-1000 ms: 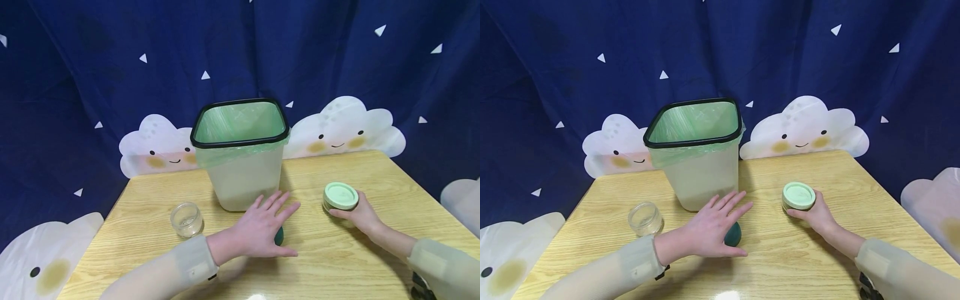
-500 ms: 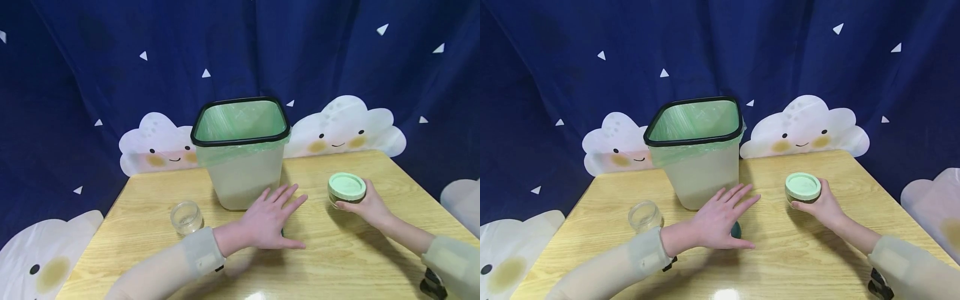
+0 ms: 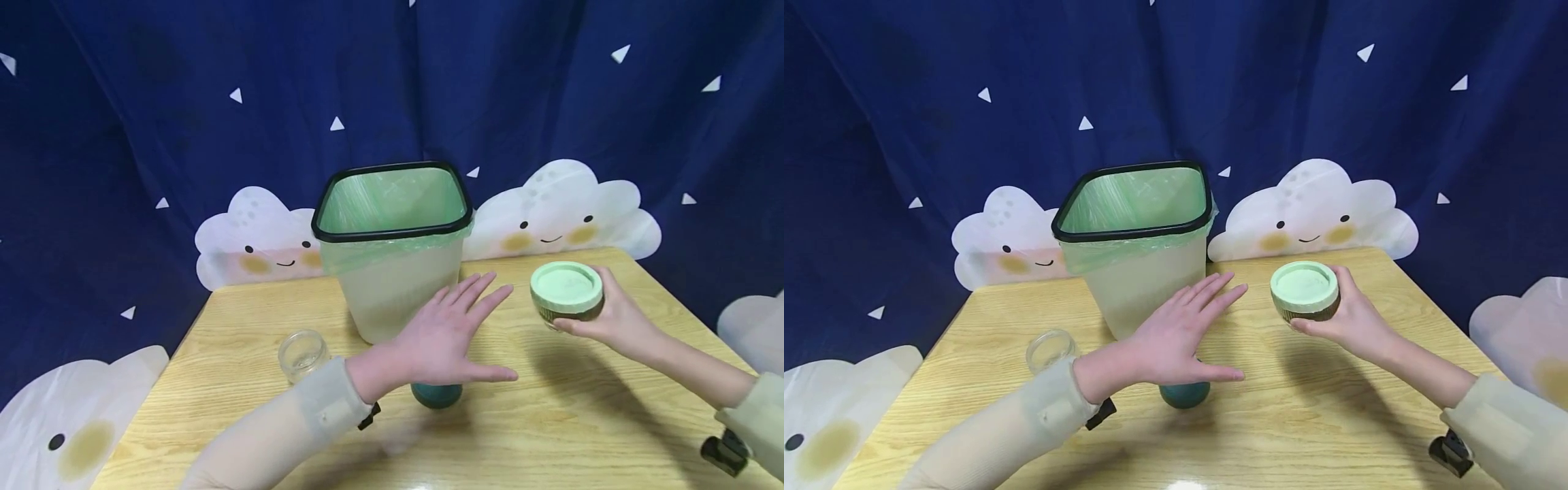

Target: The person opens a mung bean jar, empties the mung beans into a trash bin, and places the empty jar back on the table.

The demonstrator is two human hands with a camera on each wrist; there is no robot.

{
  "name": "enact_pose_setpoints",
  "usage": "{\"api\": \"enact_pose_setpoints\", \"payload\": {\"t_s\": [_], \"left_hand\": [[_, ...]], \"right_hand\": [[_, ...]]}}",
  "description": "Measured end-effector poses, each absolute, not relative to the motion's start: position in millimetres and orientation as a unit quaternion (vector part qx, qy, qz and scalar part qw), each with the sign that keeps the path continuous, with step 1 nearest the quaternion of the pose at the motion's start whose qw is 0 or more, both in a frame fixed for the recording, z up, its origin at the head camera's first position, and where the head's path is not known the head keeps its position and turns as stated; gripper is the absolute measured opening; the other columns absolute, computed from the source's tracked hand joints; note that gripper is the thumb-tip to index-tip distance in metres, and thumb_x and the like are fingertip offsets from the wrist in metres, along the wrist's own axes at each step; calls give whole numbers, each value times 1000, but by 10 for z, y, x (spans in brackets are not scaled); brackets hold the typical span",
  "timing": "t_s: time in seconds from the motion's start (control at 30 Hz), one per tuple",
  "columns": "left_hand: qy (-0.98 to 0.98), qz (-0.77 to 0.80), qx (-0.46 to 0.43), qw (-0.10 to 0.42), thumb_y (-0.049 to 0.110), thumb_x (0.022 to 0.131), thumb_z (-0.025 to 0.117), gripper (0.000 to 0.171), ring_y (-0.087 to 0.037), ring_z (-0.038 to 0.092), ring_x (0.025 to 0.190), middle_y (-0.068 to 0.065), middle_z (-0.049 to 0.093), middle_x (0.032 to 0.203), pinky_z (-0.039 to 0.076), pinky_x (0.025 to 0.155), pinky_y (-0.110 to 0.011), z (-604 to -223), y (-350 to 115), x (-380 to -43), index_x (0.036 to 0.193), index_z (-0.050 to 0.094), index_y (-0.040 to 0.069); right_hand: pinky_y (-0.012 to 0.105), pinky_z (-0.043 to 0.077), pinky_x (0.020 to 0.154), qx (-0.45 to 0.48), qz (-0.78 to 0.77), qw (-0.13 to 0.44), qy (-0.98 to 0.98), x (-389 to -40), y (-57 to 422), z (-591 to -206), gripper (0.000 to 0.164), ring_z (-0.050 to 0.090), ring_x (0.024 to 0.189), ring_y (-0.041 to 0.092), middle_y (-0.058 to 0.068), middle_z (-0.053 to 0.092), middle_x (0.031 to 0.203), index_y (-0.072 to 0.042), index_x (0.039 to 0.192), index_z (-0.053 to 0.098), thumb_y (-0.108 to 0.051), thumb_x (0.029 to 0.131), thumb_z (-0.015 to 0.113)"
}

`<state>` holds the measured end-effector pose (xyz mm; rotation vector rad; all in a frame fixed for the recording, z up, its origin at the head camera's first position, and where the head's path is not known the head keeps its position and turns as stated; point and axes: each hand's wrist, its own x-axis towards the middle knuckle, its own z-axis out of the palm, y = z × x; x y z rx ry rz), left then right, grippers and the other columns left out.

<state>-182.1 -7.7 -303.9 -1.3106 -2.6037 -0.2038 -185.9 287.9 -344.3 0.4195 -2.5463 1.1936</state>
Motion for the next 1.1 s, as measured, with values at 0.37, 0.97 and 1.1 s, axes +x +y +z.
{"api": "enact_pose_setpoints", "payload": {"t_s": [0.37, 0.97, 1.1], "left_hand": [[-862, -238, -443, 64, 57, 87, 63, 96, -13, 9, 145, 5, 5, 162, 25, 112, -42, -2754, -285, -1848, 157, 6, 26], [-816, -310, -487, 46, 38, 93, 64, 83, -3, 11, 143, 8, 13, 160, 20, 114, -34, -2715, -452, -1875, 156, 13, 23], [-815, -312, -486, 45, 38, 93, 64, 82, -3, 13, 142, 9, 14, 160, 23, 113, -34, -2707, -466, -1883, 156, 14, 23]], "right_hand": [[10, 34, 85, 246, 412, 152, -864, -1735, 2574, -3023, 91, 49, 104, -2, 11, 54, 121, -2, 137, 39, -3, 61, 89], [30, 46, 85, 303, 339, 86, -886, -1621, 2099, -2750, 79, 57, 101, 16, 0, 64, 112, -5, 130, 52, -25, 64, 91], [29, 47, 84, 312, 337, 83, -884, -1645, 2079, -2732, 79, 58, 101, 16, -1, 64, 112, -4, 130, 52, -25, 65, 91]]}}
